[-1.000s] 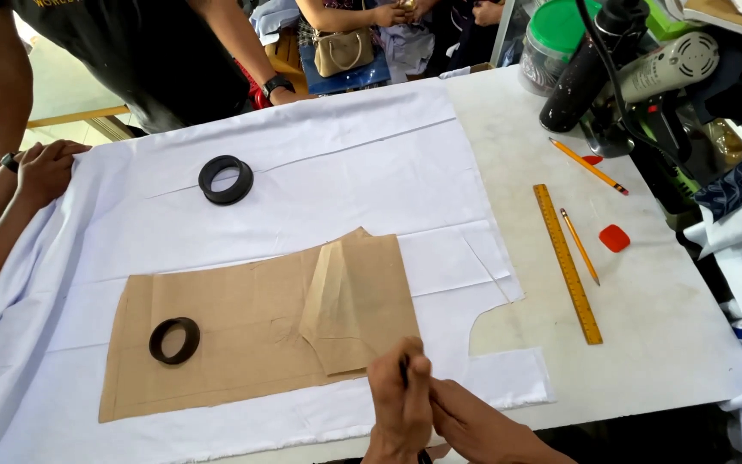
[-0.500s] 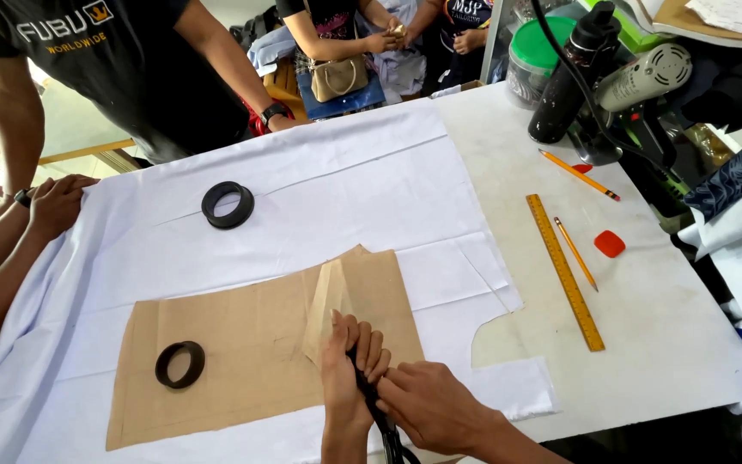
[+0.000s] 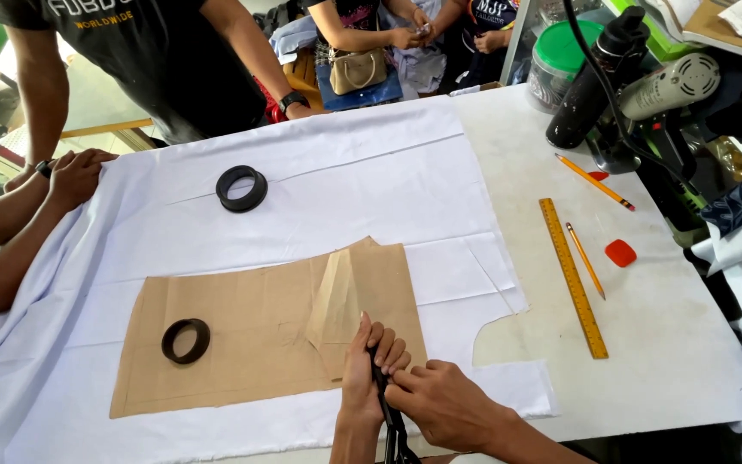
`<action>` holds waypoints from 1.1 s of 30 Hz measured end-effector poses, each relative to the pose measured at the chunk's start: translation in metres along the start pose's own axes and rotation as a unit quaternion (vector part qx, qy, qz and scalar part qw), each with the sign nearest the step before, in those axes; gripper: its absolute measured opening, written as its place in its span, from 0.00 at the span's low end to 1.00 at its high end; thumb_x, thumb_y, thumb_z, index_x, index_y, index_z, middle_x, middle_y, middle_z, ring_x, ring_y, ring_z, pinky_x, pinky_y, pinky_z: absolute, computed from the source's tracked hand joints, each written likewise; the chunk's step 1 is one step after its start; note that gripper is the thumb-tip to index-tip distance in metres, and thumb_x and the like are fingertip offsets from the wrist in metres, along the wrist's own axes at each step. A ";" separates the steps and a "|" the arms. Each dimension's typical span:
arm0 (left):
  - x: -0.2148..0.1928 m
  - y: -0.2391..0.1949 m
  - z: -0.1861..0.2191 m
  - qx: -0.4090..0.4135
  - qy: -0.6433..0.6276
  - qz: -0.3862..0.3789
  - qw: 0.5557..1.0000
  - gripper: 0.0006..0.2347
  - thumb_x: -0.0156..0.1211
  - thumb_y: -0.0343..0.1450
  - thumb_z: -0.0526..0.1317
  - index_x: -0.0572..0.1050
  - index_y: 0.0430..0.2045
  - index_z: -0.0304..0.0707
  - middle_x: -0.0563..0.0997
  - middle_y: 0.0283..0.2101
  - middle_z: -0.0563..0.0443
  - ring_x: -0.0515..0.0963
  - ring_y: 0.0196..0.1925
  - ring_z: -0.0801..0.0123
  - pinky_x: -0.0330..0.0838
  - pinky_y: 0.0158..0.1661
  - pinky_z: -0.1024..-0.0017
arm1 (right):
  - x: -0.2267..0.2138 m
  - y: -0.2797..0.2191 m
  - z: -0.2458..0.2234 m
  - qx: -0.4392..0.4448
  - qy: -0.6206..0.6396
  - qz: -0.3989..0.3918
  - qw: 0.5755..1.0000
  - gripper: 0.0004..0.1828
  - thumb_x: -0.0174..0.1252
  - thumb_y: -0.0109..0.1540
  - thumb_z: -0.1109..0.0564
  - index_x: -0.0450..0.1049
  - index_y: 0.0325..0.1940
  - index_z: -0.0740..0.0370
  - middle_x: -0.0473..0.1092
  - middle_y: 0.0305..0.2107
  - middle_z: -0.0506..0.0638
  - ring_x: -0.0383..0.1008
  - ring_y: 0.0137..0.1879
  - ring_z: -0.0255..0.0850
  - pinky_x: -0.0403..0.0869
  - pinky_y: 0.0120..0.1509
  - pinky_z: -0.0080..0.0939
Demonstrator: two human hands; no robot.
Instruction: Cutting out garment pieces from white fabric using scissors and a paper pattern on a large work table.
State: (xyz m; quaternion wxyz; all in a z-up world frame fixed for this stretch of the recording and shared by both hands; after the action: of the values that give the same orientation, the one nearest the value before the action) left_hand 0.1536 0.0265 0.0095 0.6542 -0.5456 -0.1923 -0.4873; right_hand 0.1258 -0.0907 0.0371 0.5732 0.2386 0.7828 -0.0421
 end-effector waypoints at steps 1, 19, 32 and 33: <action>0.000 0.000 -0.001 -0.001 0.006 0.004 1.000 0.23 0.51 0.79 0.52 0.55 0.14 0.45 0.51 0.12 0.57 0.48 0.14 0.75 0.48 0.16 0.78 | 0.001 -0.001 -0.001 -0.009 0.000 -0.004 1.000 0.09 0.47 0.54 0.68 0.62 0.35 0.57 0.63 0.28 0.49 0.62 0.24 0.47 0.62 0.29 0.46; 0.002 0.010 -0.027 -0.055 0.048 0.043 0.996 0.22 0.55 0.78 0.51 0.56 0.15 0.46 0.51 0.13 0.57 0.51 0.15 0.74 0.60 0.23 0.74 | 0.003 -0.022 0.012 0.006 -0.131 -0.147 0.980 0.09 0.48 0.59 0.69 0.63 0.36 0.57 0.64 0.25 0.48 0.63 0.22 0.43 0.59 0.23 0.45; -0.004 0.016 -0.028 -0.065 0.068 0.069 0.993 0.23 0.57 0.77 0.53 0.56 0.15 0.47 0.52 0.13 0.58 0.51 0.14 0.75 0.58 0.22 0.75 | 0.001 -0.014 0.006 -0.021 -0.233 -0.068 0.970 0.05 0.48 0.63 0.63 0.66 0.33 0.55 0.66 0.24 0.46 0.62 0.23 0.37 0.58 0.21 0.39; -0.007 0.020 -0.028 -0.065 0.062 0.054 0.995 0.23 0.56 0.77 0.53 0.56 0.15 0.47 0.52 0.13 0.58 0.51 0.15 0.75 0.57 0.22 0.75 | -0.003 -0.011 0.008 -0.031 -0.164 -0.074 0.983 0.05 0.48 0.61 0.65 0.66 0.34 0.57 0.67 0.27 0.50 0.65 0.28 0.43 0.62 0.23 0.42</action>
State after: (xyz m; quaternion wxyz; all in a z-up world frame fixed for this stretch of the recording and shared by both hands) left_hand 0.1592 0.0029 -0.0161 0.6533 -0.5652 -0.0901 -0.4956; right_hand 0.1288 -0.1039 0.0348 0.6964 0.1514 0.6945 -0.0986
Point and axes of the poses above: each hand's wrist, its own y-axis towards the middle knuckle, its own x-axis out of the palm, z = x × y, the point moved 4 cm from there along y, towards the middle knuckle
